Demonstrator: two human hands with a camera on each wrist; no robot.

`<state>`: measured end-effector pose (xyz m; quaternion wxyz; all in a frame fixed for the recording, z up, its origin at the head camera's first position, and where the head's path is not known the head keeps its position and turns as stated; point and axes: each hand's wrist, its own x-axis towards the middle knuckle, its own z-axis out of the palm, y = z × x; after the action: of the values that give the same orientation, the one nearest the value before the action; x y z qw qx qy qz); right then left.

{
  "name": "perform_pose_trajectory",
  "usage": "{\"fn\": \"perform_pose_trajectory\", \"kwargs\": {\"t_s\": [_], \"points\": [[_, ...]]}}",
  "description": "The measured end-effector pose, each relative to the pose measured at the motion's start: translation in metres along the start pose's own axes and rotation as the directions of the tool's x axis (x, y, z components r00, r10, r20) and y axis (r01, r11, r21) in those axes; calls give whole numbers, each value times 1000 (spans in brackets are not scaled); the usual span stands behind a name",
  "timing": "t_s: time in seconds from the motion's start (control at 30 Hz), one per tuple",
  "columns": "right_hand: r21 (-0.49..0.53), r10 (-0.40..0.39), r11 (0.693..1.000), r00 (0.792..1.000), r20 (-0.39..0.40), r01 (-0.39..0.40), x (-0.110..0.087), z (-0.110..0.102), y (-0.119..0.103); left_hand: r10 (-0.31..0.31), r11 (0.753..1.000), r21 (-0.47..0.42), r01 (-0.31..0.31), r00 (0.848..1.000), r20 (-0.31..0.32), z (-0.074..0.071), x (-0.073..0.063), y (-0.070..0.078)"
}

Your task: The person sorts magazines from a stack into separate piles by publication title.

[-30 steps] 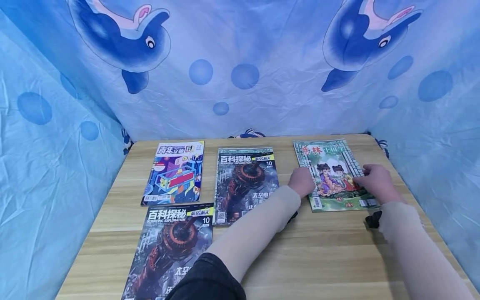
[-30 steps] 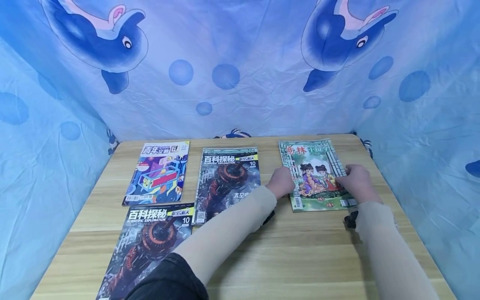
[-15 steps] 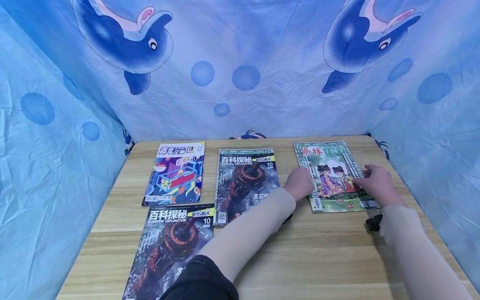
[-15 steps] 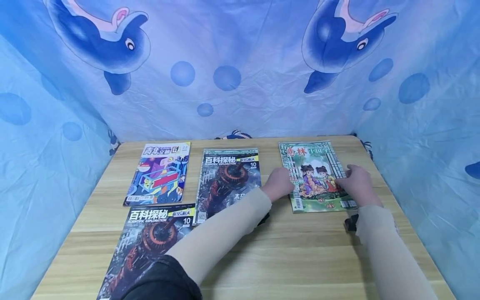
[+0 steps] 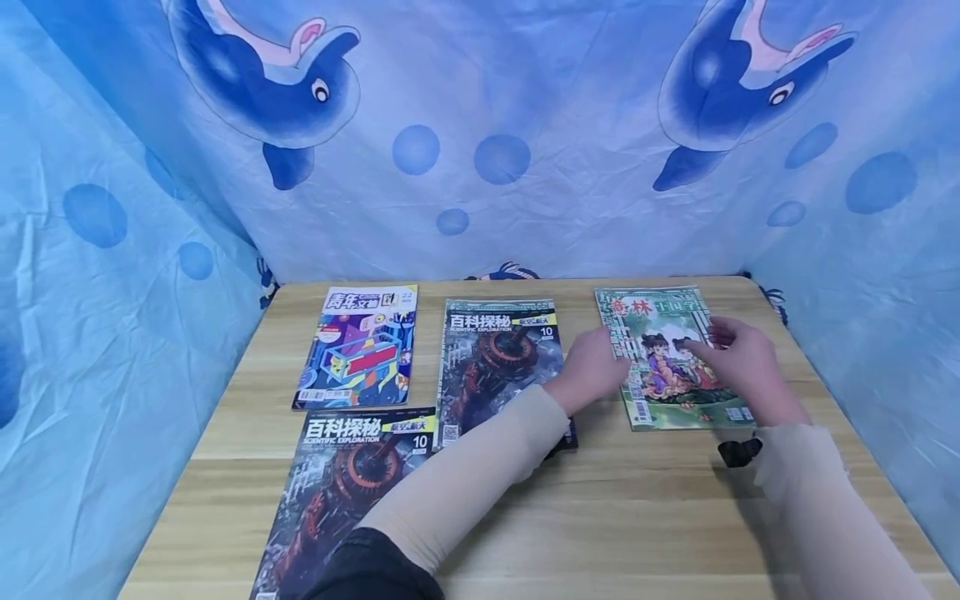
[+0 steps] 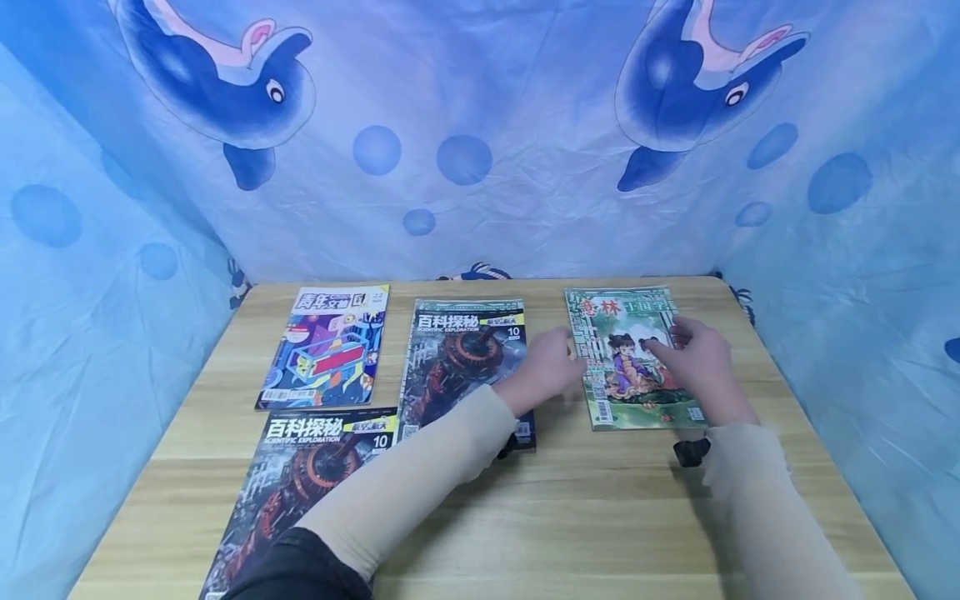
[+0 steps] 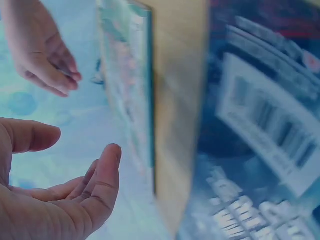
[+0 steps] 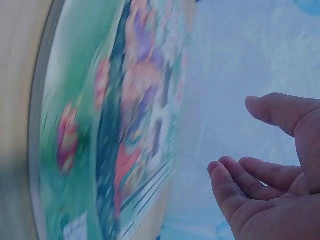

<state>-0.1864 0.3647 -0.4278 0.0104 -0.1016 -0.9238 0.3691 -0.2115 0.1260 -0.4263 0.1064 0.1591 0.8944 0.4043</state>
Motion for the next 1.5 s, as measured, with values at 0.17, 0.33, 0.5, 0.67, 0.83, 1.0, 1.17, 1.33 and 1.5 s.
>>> {"fn": "perform_pose_trajectory", "kwargs": {"t_s": [0.17, 0.33, 0.5, 0.67, 0.83, 1.0, 1.17, 1.33, 1.5], "points": [[91, -34, 995, 999, -17, 35, -10, 4, -16, 56, 995, -86, -58, 998, -23, -18, -15, 8], [144, -69, 987, 997, -36, 74, -20, 9, -30, 114, 979, -164, -120, 992, -45, -39, -33, 6], [200, -109, 973, 993, -54, 118, -30, 18, -43, 126, 964, -224, -141, 989, -80, -63, -53, -2], [256, -125, 957, 990, -67, 138, -41, 24, -51, 136, 950, -263, -168, 981, -138, -80, -68, -13], [310, -142, 938, 988, -63, 155, -51, 29, -61, 110, 939, -307, -158, 979, -169, -91, -83, -27], [363, -203, 907, 976, -71, 215, -55, 36, -73, 106, 928, -331, -172, 973, -207, -105, -99, -38], [414, -237, 877, 969, -71, 245, -61, 42, -83, 107, 920, -331, -212, 945, -308, -121, -113, -48], [397, -233, 887, 971, -56, 236, -67, 49, -89, 75, 924, -330, -195, 937, -342, -129, -124, -58], [378, -265, 887, 963, -58, 266, -70, 59, -90, 32, 935, -321, -154, 935, -354, -133, -134, -64]]}}
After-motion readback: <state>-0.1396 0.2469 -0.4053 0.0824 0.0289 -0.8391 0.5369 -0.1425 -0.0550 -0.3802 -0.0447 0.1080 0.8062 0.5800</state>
